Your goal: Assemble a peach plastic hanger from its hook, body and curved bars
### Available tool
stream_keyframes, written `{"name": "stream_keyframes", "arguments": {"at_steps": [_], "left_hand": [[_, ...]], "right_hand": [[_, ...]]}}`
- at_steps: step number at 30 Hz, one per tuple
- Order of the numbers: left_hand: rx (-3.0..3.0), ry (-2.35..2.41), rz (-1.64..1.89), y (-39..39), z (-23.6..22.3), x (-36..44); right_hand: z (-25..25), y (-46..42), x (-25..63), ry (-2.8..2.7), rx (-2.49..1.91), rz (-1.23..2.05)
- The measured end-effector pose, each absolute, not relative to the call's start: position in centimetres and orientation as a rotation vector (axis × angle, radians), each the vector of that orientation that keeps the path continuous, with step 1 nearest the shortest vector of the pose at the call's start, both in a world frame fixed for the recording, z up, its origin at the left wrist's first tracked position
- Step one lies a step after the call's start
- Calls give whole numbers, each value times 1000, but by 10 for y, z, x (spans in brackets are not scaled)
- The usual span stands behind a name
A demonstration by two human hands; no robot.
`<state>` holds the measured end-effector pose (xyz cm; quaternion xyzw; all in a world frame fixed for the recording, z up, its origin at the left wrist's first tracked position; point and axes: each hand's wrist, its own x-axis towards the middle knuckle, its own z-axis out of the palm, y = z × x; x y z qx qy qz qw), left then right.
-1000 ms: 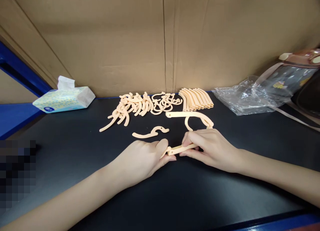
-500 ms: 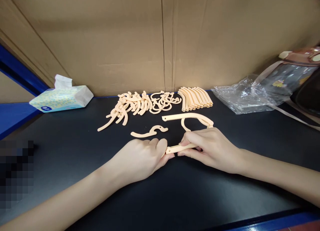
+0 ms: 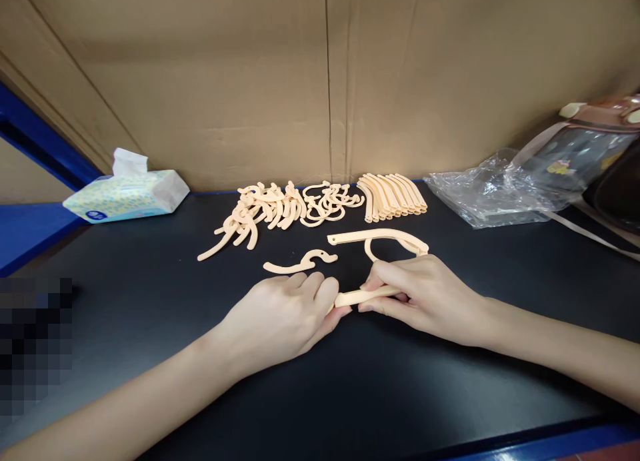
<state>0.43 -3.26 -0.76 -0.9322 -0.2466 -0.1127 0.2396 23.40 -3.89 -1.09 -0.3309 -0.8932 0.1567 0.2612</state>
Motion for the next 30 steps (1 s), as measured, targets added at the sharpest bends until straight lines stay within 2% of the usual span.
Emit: {"name": "stream_keyframes", "arguments": {"at_steps": [16, 24, 30], "left_hand": [[-2934, -686, -306, -25, 0, -3], [-3134, -737, -510, -27, 11, -8], [-3188, -632, -611, -28, 19, -11]], "right_hand": [[-15, -34, 234, -2519, -950, 129], [-15, -37, 234, -2489, -891, -238], [-15, -35, 237, -2491, -893, -392]]}}
